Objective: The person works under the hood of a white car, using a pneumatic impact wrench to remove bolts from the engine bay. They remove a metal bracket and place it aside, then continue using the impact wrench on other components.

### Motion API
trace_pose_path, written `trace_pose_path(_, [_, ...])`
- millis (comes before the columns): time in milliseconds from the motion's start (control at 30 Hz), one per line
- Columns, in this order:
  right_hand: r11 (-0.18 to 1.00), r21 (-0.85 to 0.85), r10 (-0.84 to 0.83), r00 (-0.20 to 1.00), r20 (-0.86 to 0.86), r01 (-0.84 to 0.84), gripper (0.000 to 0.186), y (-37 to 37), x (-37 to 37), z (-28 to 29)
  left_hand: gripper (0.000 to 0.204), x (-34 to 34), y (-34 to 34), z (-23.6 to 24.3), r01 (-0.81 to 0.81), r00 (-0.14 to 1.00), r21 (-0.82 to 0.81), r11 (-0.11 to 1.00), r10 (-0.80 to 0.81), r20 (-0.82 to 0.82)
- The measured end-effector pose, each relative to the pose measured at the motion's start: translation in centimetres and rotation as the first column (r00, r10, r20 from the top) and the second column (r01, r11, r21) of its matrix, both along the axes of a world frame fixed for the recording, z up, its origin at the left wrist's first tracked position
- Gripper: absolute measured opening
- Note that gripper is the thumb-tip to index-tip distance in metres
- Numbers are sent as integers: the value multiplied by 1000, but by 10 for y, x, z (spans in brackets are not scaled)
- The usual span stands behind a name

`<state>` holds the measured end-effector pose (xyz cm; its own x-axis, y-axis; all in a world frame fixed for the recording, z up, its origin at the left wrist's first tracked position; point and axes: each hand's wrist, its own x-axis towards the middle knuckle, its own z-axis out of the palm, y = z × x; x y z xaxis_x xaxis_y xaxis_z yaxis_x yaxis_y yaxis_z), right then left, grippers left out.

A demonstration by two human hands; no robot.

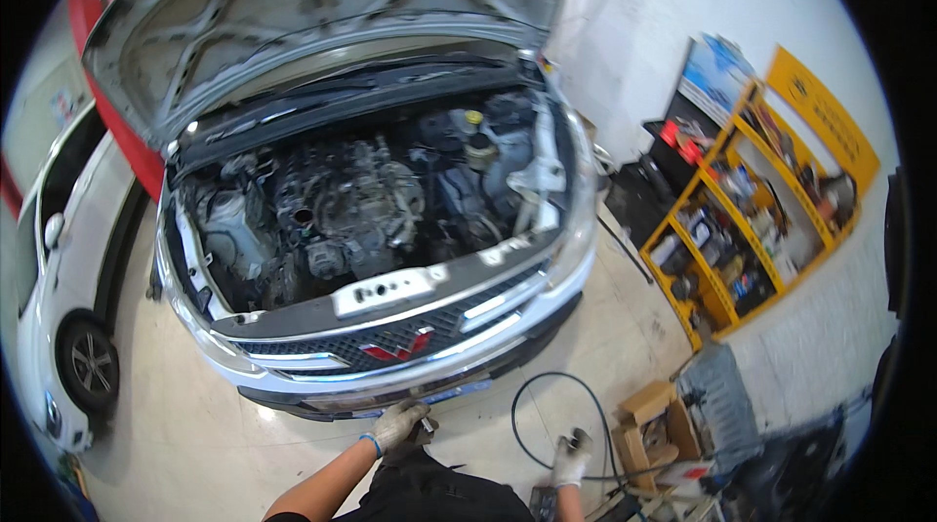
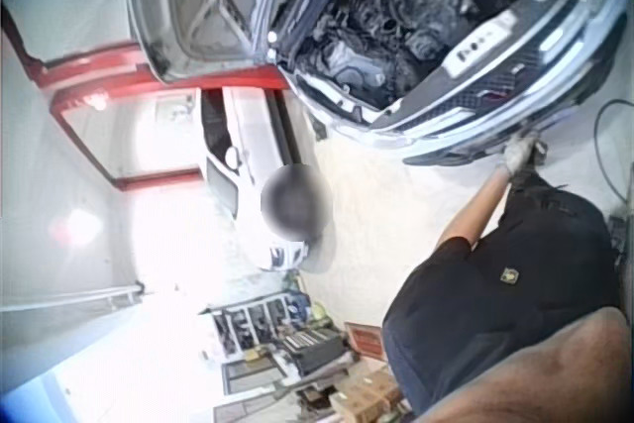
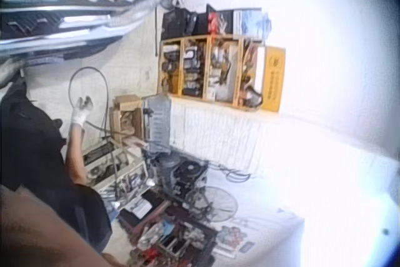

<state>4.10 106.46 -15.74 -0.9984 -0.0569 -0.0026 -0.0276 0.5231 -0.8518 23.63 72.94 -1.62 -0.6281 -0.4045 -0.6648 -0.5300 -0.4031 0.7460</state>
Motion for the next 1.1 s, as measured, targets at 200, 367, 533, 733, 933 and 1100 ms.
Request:
trace_pose_path(200, [872, -13, 474, 851, -227, -489, 27, -277, -26, 100, 33, 56, -130, 8, -218, 951, -101, 971, 188, -247])
trace_pose_path(367, [653, 79, 698, 558, -448, -753, 25, -501, -8, 223, 31, 95, -239, 15, -555, 832, -622, 552, 363, -419])
trace_pose_path(533, [476, 304, 774, 230, -590, -825, 28, -745, -12, 292, 24, 102, -316, -13, -476, 849, -863, 169, 343, -401])
trace_pose_path(733, [560, 636, 791, 116, -601, -530, 36, -957, -65, 321, 26, 83, -320, -27, -416, 862, -908, 48, 339, -376])
trace_pose_path(933, [296, 921, 953, 13, -303, -254, 37, -1055, -57, 329, 22, 89, -320, -25, -384, 858, -921, 65, 395, -330])
trace_pose_path(1100, [118, 945, 993, 43, -110, -304, 40, -1092, -70, 355, 24, 86, -322, -19, -386, 850, -921, 52, 407, -333])
